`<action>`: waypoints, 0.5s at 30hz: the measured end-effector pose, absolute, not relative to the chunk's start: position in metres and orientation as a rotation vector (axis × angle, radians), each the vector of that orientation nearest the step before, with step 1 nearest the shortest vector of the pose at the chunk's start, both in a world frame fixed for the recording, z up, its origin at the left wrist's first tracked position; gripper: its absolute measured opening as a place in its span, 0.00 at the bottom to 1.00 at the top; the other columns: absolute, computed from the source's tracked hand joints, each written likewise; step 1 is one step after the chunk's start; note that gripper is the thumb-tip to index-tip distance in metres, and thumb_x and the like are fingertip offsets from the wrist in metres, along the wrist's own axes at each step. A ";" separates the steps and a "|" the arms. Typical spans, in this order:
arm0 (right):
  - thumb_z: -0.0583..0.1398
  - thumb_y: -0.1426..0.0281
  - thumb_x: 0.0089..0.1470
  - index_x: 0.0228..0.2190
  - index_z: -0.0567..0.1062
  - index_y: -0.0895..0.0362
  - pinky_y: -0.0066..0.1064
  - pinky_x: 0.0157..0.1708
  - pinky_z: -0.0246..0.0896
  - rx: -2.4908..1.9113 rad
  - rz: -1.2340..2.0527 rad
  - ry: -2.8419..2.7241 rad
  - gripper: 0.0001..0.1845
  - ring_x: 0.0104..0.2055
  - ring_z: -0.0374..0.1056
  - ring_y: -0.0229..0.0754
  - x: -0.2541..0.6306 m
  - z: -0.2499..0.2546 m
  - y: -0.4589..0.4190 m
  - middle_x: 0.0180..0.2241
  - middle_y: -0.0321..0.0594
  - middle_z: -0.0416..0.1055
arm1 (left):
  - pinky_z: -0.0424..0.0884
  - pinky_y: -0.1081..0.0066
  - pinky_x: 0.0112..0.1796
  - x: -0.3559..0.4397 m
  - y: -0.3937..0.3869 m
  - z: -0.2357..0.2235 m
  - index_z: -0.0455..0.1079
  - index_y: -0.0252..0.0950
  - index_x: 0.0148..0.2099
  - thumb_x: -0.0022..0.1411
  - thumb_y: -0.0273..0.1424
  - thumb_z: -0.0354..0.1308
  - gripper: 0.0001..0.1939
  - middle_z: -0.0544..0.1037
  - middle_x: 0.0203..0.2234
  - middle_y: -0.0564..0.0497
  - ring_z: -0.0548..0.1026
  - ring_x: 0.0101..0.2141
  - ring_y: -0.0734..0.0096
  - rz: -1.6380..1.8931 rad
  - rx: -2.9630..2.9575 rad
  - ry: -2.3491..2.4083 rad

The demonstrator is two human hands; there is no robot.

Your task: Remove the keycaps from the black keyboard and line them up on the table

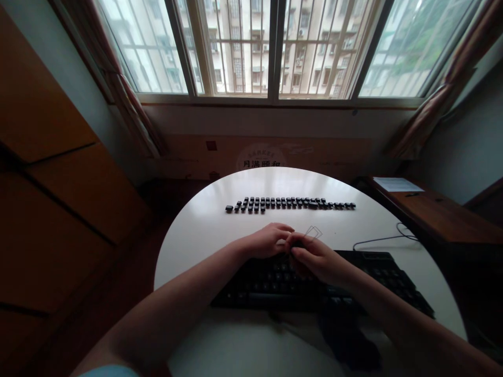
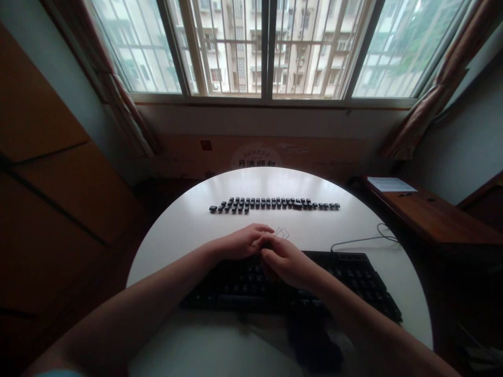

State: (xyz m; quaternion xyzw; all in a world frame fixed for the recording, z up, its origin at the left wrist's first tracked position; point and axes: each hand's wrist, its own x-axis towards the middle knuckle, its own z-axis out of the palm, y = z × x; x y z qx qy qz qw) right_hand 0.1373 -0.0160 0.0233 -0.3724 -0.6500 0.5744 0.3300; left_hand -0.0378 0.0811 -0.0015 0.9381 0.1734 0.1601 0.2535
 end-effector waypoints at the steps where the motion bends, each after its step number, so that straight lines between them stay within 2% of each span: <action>1: 0.52 0.65 0.62 0.39 0.64 0.56 0.21 0.17 0.54 -0.964 1.529 -1.725 0.08 0.19 0.61 0.31 0.140 0.024 -0.017 0.21 0.30 0.66 | 0.63 0.60 0.55 -0.038 0.082 -0.001 0.76 0.37 0.46 0.63 0.26 0.55 0.12 0.74 0.52 0.44 0.70 0.53 0.58 0.416 2.545 0.480; 4: 0.51 0.59 0.64 0.41 0.63 0.56 0.22 0.19 0.57 -0.951 1.537 -1.780 0.13 0.23 0.66 0.33 0.145 0.022 -0.018 0.26 0.34 0.69 | 0.64 0.61 0.54 -0.040 0.082 0.002 0.76 0.38 0.46 0.65 0.29 0.56 0.11 0.74 0.51 0.44 0.71 0.52 0.59 0.368 2.520 0.466; 8: 0.50 0.59 0.66 0.39 0.63 0.56 0.22 0.18 0.55 -1.060 1.383 -1.836 0.12 0.21 0.63 0.32 0.141 0.009 -0.016 0.24 0.32 0.67 | 0.66 0.66 0.49 -0.047 0.080 0.009 0.77 0.37 0.44 0.66 0.28 0.53 0.11 0.76 0.47 0.45 0.74 0.46 0.62 0.342 2.577 0.548; 12: 0.49 0.61 0.66 0.37 0.62 0.56 0.23 0.20 0.56 -1.183 1.246 -1.905 0.11 0.20 0.61 0.32 0.131 0.002 -0.017 0.24 0.31 0.67 | 0.67 0.68 0.38 -0.056 0.077 0.019 0.76 0.36 0.38 0.65 0.32 0.53 0.11 0.78 0.34 0.46 0.74 0.36 0.64 0.301 2.673 0.880; 15: 0.49 0.62 0.66 0.35 0.62 0.56 0.24 0.22 0.54 -1.250 1.087 -2.017 0.10 0.19 0.59 0.33 0.125 0.006 -0.018 0.22 0.31 0.65 | 0.63 0.69 0.31 -0.057 0.078 0.018 0.74 0.36 0.32 0.66 0.38 0.51 0.16 0.76 0.26 0.48 0.71 0.29 0.65 0.212 2.658 0.980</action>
